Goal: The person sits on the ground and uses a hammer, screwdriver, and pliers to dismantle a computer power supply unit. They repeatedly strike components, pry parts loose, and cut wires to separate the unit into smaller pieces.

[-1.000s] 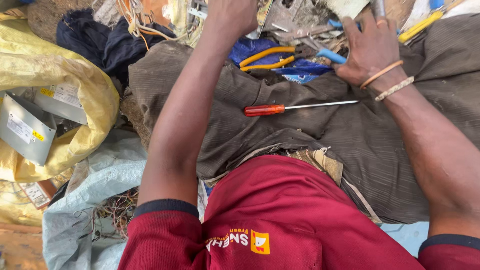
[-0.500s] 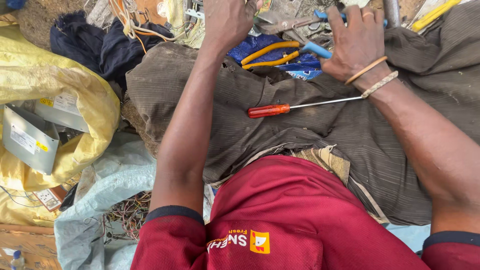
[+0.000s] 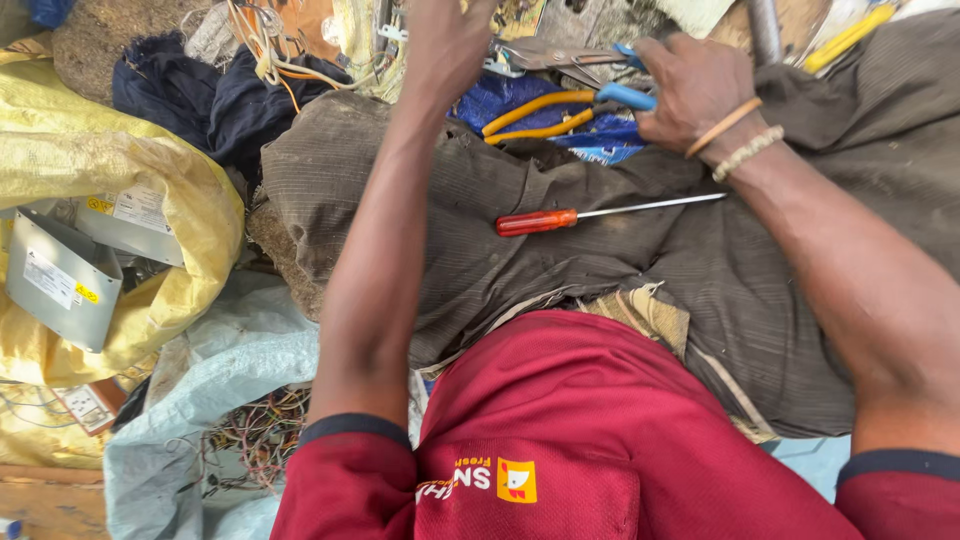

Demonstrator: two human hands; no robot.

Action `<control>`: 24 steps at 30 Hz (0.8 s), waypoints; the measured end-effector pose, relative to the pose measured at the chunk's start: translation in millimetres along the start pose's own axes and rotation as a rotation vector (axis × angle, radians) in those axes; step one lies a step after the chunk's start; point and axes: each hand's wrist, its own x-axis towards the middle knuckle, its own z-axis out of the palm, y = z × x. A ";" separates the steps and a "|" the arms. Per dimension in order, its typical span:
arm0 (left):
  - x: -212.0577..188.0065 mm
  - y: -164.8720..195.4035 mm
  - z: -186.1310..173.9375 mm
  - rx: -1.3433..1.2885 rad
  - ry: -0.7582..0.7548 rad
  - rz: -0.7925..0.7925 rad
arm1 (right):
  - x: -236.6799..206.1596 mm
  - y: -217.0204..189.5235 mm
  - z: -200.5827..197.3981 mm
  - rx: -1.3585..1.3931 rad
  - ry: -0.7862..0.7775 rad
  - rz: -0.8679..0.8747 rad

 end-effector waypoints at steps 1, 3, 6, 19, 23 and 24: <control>-20.6 6.7 -27.8 -0.076 0.195 0.380 | -3.8 2.2 -6.0 0.000 0.011 0.010; -80.9 15.2 -104.9 0.127 0.261 0.256 | -14.5 14.6 -24.4 -0.266 0.194 -0.044; -213.5 9.2 -235.3 0.419 0.137 0.004 | -27.8 35.2 -46.3 -0.261 0.232 0.001; -359.1 1.3 -274.5 1.068 0.092 -0.189 | -28.9 33.1 -4.6 0.108 -0.039 0.194; -180.4 -19.8 -187.5 0.445 0.268 0.229 | -28.6 10.5 12.1 0.048 0.053 0.212; -138.9 -22.1 -162.7 0.442 0.279 0.280 | -28.0 7.1 15.1 0.002 0.060 0.211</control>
